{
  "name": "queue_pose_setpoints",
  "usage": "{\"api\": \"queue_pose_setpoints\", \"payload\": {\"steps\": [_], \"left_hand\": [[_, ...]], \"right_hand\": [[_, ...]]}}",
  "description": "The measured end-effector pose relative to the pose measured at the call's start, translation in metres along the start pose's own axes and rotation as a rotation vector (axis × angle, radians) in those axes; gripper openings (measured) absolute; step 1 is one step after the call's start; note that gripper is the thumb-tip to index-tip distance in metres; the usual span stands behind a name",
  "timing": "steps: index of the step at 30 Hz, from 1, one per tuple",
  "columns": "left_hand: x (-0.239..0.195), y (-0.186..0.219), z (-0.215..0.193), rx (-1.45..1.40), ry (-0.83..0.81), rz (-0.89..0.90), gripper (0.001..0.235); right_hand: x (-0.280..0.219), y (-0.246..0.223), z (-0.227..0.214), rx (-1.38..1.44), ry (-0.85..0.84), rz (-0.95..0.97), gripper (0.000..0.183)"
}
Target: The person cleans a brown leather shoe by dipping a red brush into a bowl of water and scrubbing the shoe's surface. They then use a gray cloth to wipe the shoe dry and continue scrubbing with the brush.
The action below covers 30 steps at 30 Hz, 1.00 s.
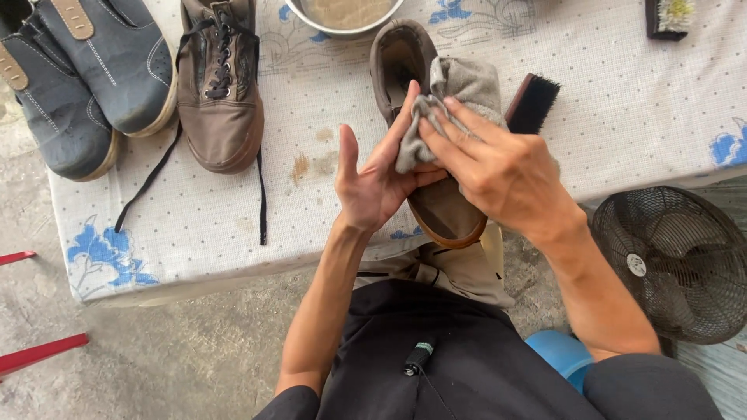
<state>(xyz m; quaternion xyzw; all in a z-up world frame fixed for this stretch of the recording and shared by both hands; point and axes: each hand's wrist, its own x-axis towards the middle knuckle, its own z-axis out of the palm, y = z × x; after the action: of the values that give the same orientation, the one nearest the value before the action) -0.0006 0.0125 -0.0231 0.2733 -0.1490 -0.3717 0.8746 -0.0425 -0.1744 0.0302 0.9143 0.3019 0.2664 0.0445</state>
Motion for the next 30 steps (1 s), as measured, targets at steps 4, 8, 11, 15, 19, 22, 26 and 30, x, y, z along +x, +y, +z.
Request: {"api": "queue_pose_setpoints", "payload": {"steps": [4, 8, 11, 15, 19, 22, 26, 30], "left_hand": [[0.001, 0.005, 0.003, 0.124, -0.010, 0.082, 0.104], [0.001, 0.005, 0.004, 0.183, -0.065, 0.027, 0.106], [0.005, 0.006, 0.002, 0.271, -0.068, 0.042, 0.107], [0.003, 0.005, 0.002, 0.175, -0.081, -0.003, 0.109], [0.003, 0.006, 0.006, 0.204, -0.075, -0.013, 0.104], [0.005, 0.009, 0.010, 0.242, -0.002, -0.082, 0.110], [0.003, 0.006, 0.009, 0.240, -0.019, -0.069, 0.113], [0.004, 0.006, 0.005, 0.203, -0.063, -0.036, 0.119]], "right_hand": [[-0.019, -0.002, -0.003, -0.037, -0.080, -0.053, 0.032], [-0.028, -0.004, -0.016, -0.052, -0.117, -0.055, 0.040], [-0.035, -0.005, -0.023, -0.062, -0.137, -0.065, 0.038], [-0.044, -0.016, -0.032, -0.020, -0.133, -0.088, 0.033], [-0.071, -0.002, -0.035, 0.132, -0.196, -0.101, 0.037], [-0.086, 0.025, -0.042, 0.489, -0.053, 0.107, 0.027], [-0.100, 0.042, -0.043, 0.440, 0.291, 0.474, 0.039], [-0.098, 0.048, -0.038, 0.323, 0.508, 0.543, 0.043]]}}
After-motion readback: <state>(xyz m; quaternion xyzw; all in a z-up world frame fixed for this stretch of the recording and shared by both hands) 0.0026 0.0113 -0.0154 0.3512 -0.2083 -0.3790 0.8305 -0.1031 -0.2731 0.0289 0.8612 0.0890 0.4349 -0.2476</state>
